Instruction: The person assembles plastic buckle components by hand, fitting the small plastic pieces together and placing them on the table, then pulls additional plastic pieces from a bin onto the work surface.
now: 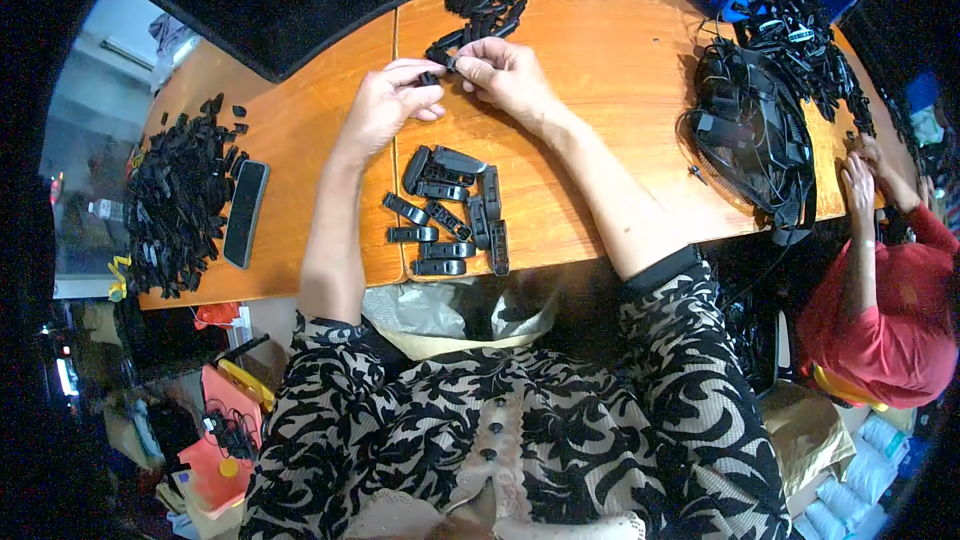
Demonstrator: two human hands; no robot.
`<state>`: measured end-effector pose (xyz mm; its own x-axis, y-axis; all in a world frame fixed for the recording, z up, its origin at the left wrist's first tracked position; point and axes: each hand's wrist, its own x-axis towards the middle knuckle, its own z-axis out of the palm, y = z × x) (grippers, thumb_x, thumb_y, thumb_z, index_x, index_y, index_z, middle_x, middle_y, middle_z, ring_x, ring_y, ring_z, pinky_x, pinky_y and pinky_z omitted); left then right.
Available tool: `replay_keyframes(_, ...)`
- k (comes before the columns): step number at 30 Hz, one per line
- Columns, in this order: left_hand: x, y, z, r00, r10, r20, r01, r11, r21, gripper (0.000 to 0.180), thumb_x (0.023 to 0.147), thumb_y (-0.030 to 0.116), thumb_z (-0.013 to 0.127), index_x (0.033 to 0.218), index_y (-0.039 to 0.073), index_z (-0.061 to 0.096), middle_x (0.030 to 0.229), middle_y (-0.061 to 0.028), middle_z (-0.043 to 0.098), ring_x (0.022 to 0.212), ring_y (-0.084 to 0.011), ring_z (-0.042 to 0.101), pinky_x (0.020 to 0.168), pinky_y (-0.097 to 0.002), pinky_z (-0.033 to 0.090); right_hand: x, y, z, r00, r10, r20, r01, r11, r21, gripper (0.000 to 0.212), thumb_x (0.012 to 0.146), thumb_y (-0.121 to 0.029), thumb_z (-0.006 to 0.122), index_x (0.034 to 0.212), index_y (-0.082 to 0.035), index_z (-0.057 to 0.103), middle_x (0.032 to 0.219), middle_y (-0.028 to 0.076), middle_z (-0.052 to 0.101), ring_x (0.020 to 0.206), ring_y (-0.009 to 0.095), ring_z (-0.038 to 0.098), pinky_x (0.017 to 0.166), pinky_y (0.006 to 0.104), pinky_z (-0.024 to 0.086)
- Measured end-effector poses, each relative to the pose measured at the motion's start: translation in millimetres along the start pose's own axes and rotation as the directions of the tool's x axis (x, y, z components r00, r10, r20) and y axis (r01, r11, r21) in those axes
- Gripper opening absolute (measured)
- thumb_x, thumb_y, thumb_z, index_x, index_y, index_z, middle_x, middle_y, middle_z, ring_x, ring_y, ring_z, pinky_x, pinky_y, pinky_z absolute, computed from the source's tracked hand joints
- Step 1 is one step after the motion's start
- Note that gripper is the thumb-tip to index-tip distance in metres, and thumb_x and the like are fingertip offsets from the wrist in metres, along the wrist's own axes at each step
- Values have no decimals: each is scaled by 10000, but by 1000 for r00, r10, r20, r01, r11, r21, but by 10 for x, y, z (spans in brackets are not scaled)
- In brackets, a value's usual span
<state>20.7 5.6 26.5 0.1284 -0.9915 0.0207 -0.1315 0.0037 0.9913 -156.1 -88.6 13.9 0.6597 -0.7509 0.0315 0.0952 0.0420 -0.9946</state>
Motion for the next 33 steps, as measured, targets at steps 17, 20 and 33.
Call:
replay_keyframes(17,15,-55,145,882,434,183,-453,673,585,260,823,47,686,1081,17,670,942,-138,568,904,-296,588,806,-380,479,6,-139,-169,957,175,231,-133,973,-187,231,914,-277,688,773,-97,657,625,-59,511,508,31,365,456,208,235)
replay_keyframes(20,13,-35,195,863,466,197,-485,651,585,234,821,34,682,1054,20,677,905,-125,547,911,-280,582,805,-369,473,-23,-187,-144,962,226,152,-180,946,-271,236,897,-265,702,739,-99,645,615,-51,502,503,40,370,444,210,235)
replay_keyframes(33,43,-27,38,923,369,107,-383,909,167,392,744,-2,761,1132,37,720,1180,-64,627,838,-88,573,748,-220,492,-56,-138,-312,917,140,373,-94,986,-139,306,888,-368,722,861,-63,713,735,19,679,616,62,579,495,202,382)
